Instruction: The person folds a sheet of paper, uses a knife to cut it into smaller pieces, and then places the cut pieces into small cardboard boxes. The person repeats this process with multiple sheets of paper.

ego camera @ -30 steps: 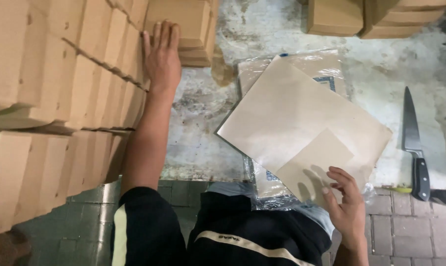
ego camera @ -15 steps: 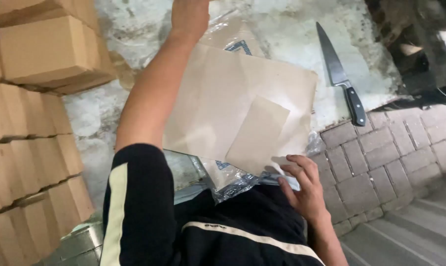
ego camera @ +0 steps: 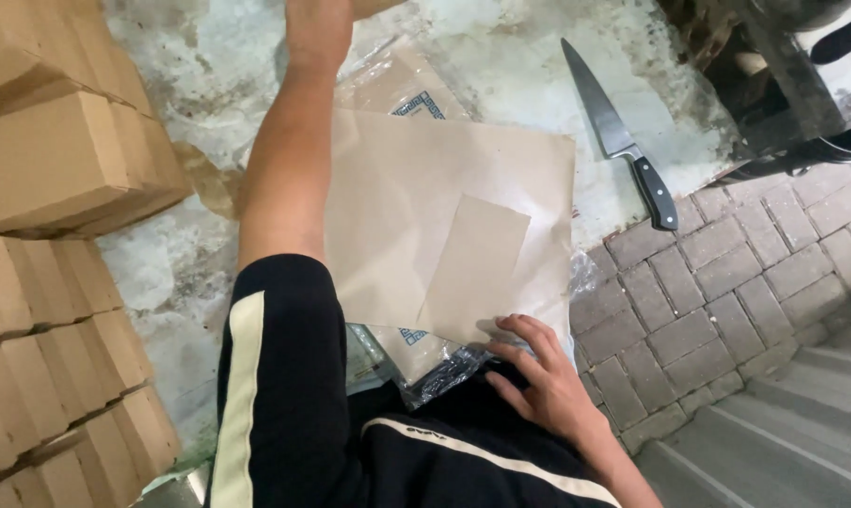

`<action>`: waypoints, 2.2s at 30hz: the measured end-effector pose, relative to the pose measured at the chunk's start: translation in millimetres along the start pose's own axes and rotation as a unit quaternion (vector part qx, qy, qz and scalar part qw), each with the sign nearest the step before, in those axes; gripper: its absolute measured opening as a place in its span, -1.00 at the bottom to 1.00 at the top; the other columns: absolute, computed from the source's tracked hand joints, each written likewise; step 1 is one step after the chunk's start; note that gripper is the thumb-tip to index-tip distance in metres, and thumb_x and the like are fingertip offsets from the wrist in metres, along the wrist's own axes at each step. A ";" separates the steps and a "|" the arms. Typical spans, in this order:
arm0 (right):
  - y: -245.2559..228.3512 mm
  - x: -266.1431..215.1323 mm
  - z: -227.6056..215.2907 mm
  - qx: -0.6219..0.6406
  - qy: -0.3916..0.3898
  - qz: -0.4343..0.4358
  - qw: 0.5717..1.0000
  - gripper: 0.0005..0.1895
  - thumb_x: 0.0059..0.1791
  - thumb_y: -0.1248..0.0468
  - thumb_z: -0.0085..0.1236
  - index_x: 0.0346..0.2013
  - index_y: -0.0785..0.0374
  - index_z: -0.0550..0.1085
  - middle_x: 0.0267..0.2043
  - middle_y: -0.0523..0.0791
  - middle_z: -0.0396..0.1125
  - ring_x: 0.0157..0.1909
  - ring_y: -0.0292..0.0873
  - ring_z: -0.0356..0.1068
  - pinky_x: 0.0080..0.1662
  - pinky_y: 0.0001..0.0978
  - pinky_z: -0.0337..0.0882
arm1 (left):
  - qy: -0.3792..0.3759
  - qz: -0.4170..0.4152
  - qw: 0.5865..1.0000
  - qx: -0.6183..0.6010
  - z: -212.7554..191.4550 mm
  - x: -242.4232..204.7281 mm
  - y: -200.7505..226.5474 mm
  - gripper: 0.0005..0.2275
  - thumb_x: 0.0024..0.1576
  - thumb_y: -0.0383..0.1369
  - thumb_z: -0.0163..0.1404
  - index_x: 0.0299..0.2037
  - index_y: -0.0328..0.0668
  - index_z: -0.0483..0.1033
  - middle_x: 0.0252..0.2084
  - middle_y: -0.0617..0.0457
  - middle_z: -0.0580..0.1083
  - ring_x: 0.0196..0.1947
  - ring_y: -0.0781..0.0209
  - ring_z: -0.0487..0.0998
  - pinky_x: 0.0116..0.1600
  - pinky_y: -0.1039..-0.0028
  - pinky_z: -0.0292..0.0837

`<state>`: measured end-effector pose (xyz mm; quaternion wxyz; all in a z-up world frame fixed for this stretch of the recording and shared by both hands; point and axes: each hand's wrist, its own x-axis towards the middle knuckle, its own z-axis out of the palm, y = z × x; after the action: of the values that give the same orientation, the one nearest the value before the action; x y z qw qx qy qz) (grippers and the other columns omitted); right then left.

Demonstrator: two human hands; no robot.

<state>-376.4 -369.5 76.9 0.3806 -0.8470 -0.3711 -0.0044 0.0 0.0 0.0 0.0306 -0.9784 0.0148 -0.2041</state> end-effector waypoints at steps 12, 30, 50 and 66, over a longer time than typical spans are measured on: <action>-3.4 8.9 10.6 0.054 0.007 -0.036 0.998 -0.76 0.00 0.25 0.11 -0.08 0.27 0.43 0.14 0.07 0.24 0.19 0.14 0.25 0.19 -0.04 0.33 | -0.079 -0.061 0.995 -0.019 14.7 -13.6 -46.1 -0.87 0.01 -0.50 -0.03 -0.39 -0.13 0.61 -0.42 -0.14 0.53 -0.42 -0.25 0.59 -0.32 0.07 0.51; 79.0 12.1 32.2 0.568 0.116 0.247 0.776 -0.37 -0.03 0.29 0.05 0.32 0.15 0.12 0.01 -0.02 0.34 -0.18 -0.04 0.50 -0.24 -0.14 0.61 | 0.025 0.001 0.873 -0.487 -252.2 -318.9 86.4 -0.71 -0.08 -0.37 0.28 -0.14 -0.21 0.63 -0.29 -0.08 0.61 -0.38 -0.05 0.64 -0.37 0.34 0.56; 39.3 -7.4 41.1 -0.216 -0.053 -0.013 0.975 -0.52 -0.19 0.05 0.26 0.02 -0.09 0.47 0.18 -0.33 0.31 0.31 -0.22 0.17 0.18 -0.23 0.07 | 0.017 -0.455 0.523 -0.721 -121.8 -283.4 -21.2 -0.71 0.12 -0.15 0.10 -0.21 -0.27 0.54 -0.36 -0.09 0.56 -0.45 0.16 0.64 -0.35 0.36 0.63; 62.4 3.8 -64.8 0.442 0.408 0.215 0.769 -0.63 0.01 0.35 0.07 0.12 0.11 0.44 -0.20 -0.23 0.38 -0.04 -0.13 0.42 -0.04 -0.06 0.60 | -0.198 -0.368 0.659 -0.626 -161.6 -259.6 22.5 -0.62 0.19 0.01 -0.20 -0.11 0.02 0.59 -0.62 0.25 0.36 -0.72 0.43 0.25 -0.60 0.60 0.14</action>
<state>-316.5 -436.2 84.0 0.8197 -0.5613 0.0497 -0.1028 -303.0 -20.4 42.9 -0.6643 -0.7094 -0.2282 0.0578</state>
